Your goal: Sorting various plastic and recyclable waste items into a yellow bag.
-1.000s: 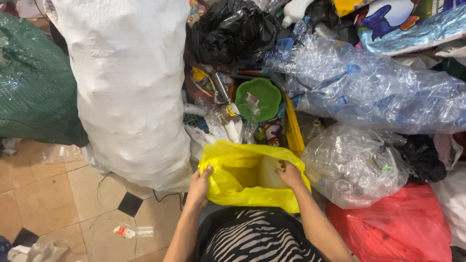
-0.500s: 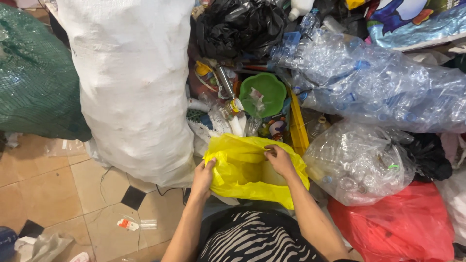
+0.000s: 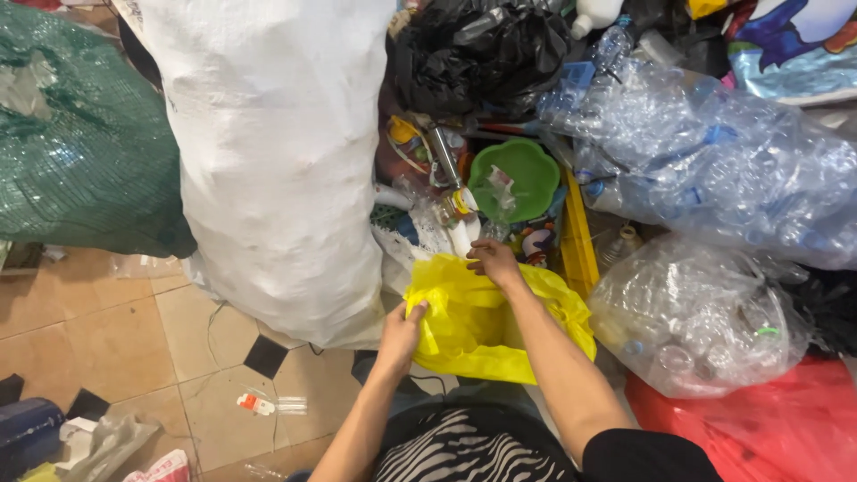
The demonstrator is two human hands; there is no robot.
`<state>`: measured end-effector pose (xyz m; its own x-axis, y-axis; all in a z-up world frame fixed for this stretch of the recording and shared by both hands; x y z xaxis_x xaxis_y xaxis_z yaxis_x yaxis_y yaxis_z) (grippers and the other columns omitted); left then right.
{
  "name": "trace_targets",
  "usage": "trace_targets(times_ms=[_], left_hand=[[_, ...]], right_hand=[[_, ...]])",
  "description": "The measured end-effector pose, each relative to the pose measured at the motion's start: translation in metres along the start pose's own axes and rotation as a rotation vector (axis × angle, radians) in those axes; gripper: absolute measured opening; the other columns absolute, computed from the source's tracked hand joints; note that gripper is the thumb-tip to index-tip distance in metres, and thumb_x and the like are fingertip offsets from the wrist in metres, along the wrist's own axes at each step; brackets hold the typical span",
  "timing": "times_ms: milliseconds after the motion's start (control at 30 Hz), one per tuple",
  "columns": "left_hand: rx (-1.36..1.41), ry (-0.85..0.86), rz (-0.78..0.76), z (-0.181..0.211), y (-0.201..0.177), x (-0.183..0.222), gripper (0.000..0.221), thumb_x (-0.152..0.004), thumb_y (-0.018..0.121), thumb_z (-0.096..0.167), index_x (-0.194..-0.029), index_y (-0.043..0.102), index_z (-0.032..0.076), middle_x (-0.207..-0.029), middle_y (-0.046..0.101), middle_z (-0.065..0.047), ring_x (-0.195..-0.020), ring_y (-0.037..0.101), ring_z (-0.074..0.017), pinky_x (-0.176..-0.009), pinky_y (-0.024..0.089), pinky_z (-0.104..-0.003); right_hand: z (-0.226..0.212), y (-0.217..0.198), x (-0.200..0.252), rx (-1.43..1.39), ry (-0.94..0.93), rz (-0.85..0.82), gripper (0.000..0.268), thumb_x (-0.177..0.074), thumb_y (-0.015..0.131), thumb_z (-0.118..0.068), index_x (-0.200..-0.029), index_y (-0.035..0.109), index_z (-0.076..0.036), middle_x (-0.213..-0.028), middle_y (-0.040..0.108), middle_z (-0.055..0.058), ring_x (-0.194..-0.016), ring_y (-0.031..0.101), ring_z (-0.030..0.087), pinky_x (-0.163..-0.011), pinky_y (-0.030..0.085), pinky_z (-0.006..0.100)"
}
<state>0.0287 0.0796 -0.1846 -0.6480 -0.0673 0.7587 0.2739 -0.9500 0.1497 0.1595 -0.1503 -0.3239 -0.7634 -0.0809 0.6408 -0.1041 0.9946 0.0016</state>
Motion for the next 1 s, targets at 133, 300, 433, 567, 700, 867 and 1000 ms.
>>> trace_targets(times_ms=[133, 300, 433, 567, 700, 867, 1000], left_hand=[[-0.065, 0.027, -0.029, 0.005, 0.001, -0.003, 0.038, -0.097, 0.062, 0.023, -0.122, 0.068, -0.004, -0.108, 0.077, -0.013, -0.094, 0.07, -0.0179, -0.083, 0.054, -0.032], [-0.231, -0.021, -0.074, 0.029, 0.003, 0.012, 0.038, -0.097, 0.062, 0.026, -0.123, 0.068, -0.002, -0.107, 0.078, -0.013, -0.095, 0.072, -0.0187, -0.085, 0.055, -0.033], [-0.338, -0.035, -0.075, 0.025, -0.012, 0.007, 0.04, -0.096, 0.062, 0.028, -0.124, 0.068, 0.0, -0.107, 0.078, -0.014, -0.096, 0.073, -0.0206, -0.086, 0.055, -0.034], [-0.473, 0.006, -0.072, 0.027, -0.028, -0.003, 0.044, -0.094, 0.064, 0.031, -0.126, 0.067, 0.001, -0.11, 0.078, -0.015, -0.101, 0.073, -0.0231, -0.09, 0.054, -0.035], [-0.581, 0.037, -0.079, 0.032, -0.044, -0.004, 0.045, -0.093, 0.064, 0.034, -0.126, 0.069, 0.002, -0.11, 0.078, -0.016, -0.102, 0.074, -0.0251, -0.092, 0.054, -0.036], [-0.585, 0.078, -0.109, 0.025, -0.051, -0.02, 0.045, -0.094, 0.065, 0.033, -0.127, 0.068, 0.001, -0.112, 0.078, -0.016, -0.102, 0.073, -0.0236, -0.092, 0.053, -0.035], [-0.433, 0.025, -0.157, 0.024, -0.039, -0.025, 0.045, -0.095, 0.064, 0.028, -0.129, 0.066, -0.001, -0.113, 0.078, -0.014, -0.1, 0.073, -0.0212, -0.089, 0.055, -0.034]], right_hand=[[-0.001, 0.018, -0.023, -0.161, 0.092, 0.051, 0.036, -0.093, 0.063, -0.013, -0.127, 0.061, -0.002, -0.106, 0.074, 0.012, -0.08, 0.076, 0.024, -0.065, 0.057, 0.032], [0.014, 0.031, -0.048, -0.26, 0.122, 0.118, 0.036, -0.095, 0.064, -0.021, -0.124, 0.062, 0.0, -0.106, 0.07, 0.011, -0.079, 0.074, 0.026, -0.064, 0.055, 0.034], [0.005, 0.052, -0.046, -0.305, 0.173, 0.135, 0.037, -0.094, 0.065, -0.025, -0.121, 0.063, 0.0, -0.106, 0.07, 0.012, -0.078, 0.072, 0.027, -0.062, 0.053, 0.034], [0.016, 0.061, -0.055, -0.406, 0.241, 0.177, 0.039, -0.093, 0.066, -0.031, -0.123, 0.063, -0.007, -0.108, 0.073, 0.012, -0.078, 0.07, 0.025, -0.062, 0.052, 0.034], [0.029, 0.066, -0.069, -0.482, 0.246, 0.201, 0.04, -0.092, 0.068, -0.033, -0.125, 0.065, -0.01, -0.105, 0.073, 0.012, -0.074, 0.066, 0.023, -0.06, 0.05, 0.032], [0.025, 0.06, -0.067, -0.518, 0.161, 0.169, 0.039, -0.093, 0.068, -0.033, -0.124, 0.067, -0.009, -0.102, 0.071, 0.011, -0.073, 0.066, 0.021, -0.057, 0.047, 0.03], [0.004, 0.047, -0.034, -0.547, 0.083, 0.141, 0.037, -0.093, 0.068, -0.033, -0.12, 0.064, -0.008, -0.102, 0.071, 0.012, -0.077, 0.068, 0.023, -0.06, 0.047, 0.032]])
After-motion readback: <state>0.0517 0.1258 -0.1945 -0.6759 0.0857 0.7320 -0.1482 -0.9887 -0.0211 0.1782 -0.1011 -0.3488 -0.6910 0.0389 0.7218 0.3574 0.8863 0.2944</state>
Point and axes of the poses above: each hand's wrist, its own x-axis away from the middle knuckle, its own y-axis out of the palm, z = x × y, the point moved 6 cm from there along -x, towards the middle knuckle
